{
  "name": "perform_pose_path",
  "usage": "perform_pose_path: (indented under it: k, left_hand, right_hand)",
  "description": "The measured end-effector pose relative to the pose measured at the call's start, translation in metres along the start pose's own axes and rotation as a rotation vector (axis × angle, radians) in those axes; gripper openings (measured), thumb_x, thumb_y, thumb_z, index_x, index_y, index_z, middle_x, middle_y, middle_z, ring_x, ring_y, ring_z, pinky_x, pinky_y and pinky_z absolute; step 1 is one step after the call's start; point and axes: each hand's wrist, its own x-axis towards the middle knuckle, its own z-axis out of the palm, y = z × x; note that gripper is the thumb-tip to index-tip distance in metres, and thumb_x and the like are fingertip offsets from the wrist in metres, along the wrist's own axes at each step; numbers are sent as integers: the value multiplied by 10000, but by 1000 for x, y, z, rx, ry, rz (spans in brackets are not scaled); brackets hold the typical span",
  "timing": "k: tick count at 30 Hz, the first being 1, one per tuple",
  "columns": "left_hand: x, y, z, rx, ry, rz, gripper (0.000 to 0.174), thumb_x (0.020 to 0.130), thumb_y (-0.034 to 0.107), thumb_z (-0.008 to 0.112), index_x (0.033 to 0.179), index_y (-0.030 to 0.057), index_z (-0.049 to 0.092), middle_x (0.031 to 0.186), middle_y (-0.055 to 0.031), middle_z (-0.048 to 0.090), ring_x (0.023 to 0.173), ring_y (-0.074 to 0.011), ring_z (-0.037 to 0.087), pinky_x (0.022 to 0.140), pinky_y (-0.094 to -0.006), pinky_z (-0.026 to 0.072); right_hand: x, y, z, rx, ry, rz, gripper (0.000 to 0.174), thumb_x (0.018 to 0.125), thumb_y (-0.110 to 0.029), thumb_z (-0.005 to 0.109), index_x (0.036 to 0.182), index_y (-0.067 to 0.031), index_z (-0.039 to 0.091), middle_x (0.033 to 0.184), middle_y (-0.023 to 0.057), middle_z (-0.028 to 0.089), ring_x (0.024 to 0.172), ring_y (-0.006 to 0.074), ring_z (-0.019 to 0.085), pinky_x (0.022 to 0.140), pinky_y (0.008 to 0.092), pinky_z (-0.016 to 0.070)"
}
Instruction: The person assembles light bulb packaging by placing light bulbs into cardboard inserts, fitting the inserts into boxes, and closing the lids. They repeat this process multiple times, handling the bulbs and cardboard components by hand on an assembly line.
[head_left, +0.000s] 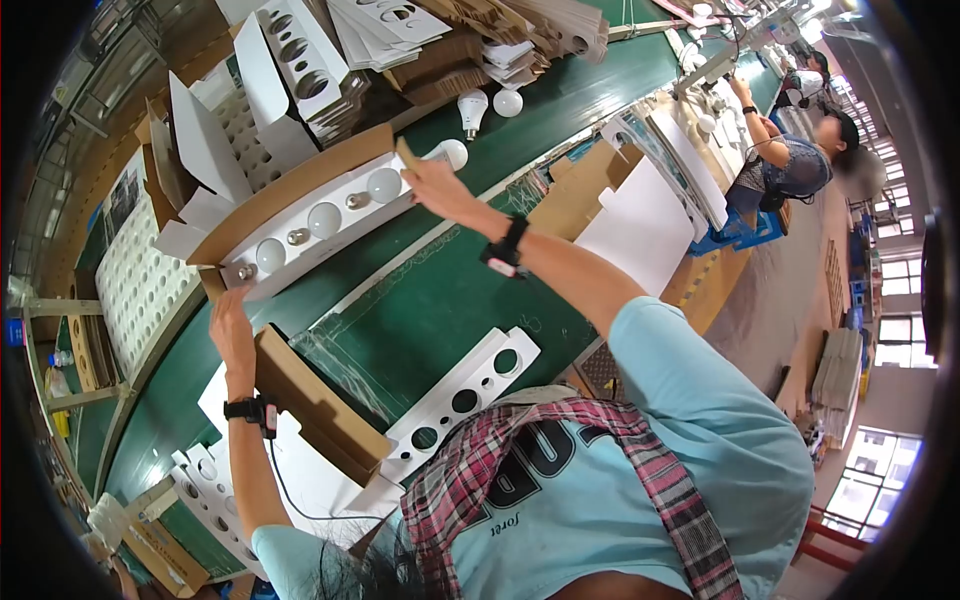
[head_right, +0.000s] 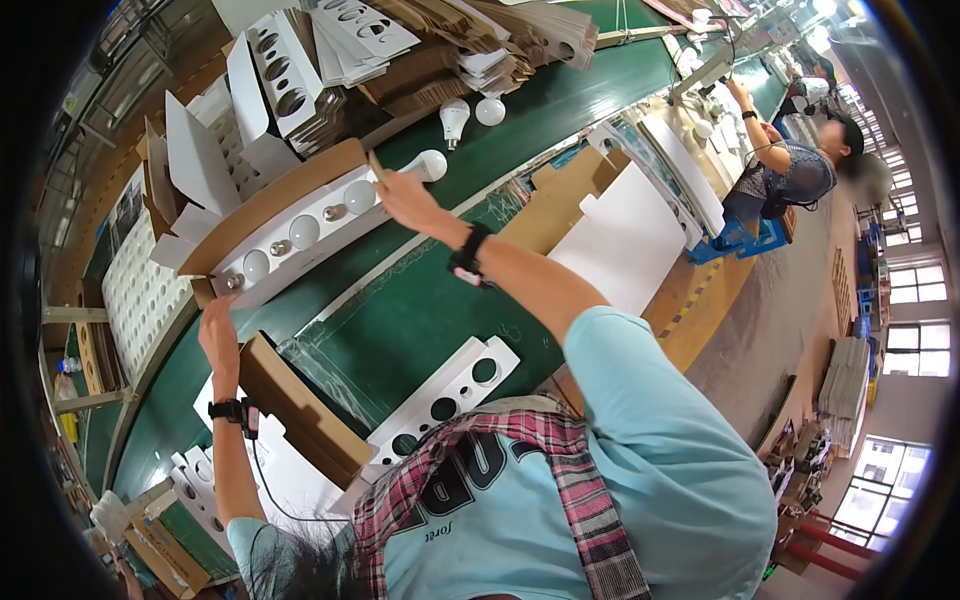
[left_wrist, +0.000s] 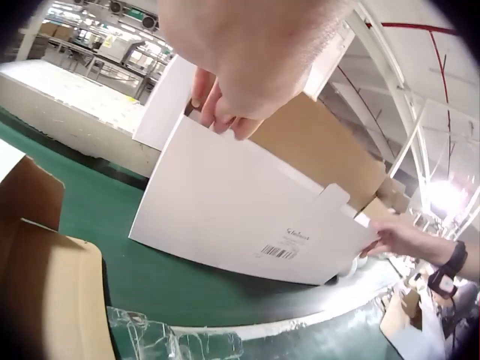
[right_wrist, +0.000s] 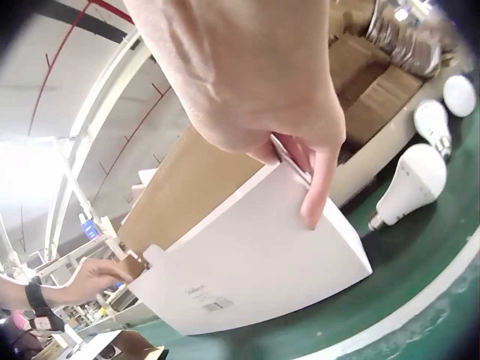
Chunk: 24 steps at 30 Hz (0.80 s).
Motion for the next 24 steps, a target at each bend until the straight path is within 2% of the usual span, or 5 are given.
perform_pose_path:
  k: [4, 8, 14, 17, 24]
  left_hand:
    - [-28, -15, -10, -92, 314, -216, 215, 830, -58, 513, 1003, 25, 610, 1002, -143, 601, 968, -329, 573, 837, -384, 465]
    - [-80, -61, 10, 47, 112, -377, 387, 801, 80, 655, 1140, -32, 505, 1062, -198, 552, 1039, -384, 509, 926, -441, 393]
    - [-90, -100, 41, 208, -628, -680, 324, 787, 251, 651, 1037, 46, 637, 985, -181, 660, 960, -385, 607, 867, -483, 447]
    - [-93, -127, 40, 336, -610, -605, 184, 809, 206, 643, 946, 85, 660, 922, -179, 663, 876, -383, 641, 713, -480, 515]
    - [-124, -203, -141, 528, -350, -469, 343, 867, 222, 615, 1172, 68, 585, 1082, -178, 624, 990, -364, 581, 853, -456, 458]
  right_hand:
    - [28, -10, 9, 582, 76, 414, 337, 942, -245, 470, 900, 80, 545, 854, 226, 616, 758, 315, 651, 644, 382, 514]
    - [14, -4, -6, 937, 86, 440, 412, 937, -323, 486, 1009, 74, 567, 799, 184, 609, 759, 317, 615, 710, 345, 492]
    - [-9, 54, 10, 112, 217, 198, 337, 789, -185, 648, 1091, -46, 590, 1069, 145, 555, 1061, 343, 481, 920, 418, 413]
    - [-8, 66, 26, 14, 122, 231, 546, 674, -118, 715, 1189, -68, 537, 1169, 132, 485, 1124, 363, 425, 952, 441, 407]
    - [-3, 71, 52, -44, -61, 219, 709, 637, -216, 773, 1248, -15, 476, 1170, 184, 490, 1105, 400, 471, 868, 468, 481]
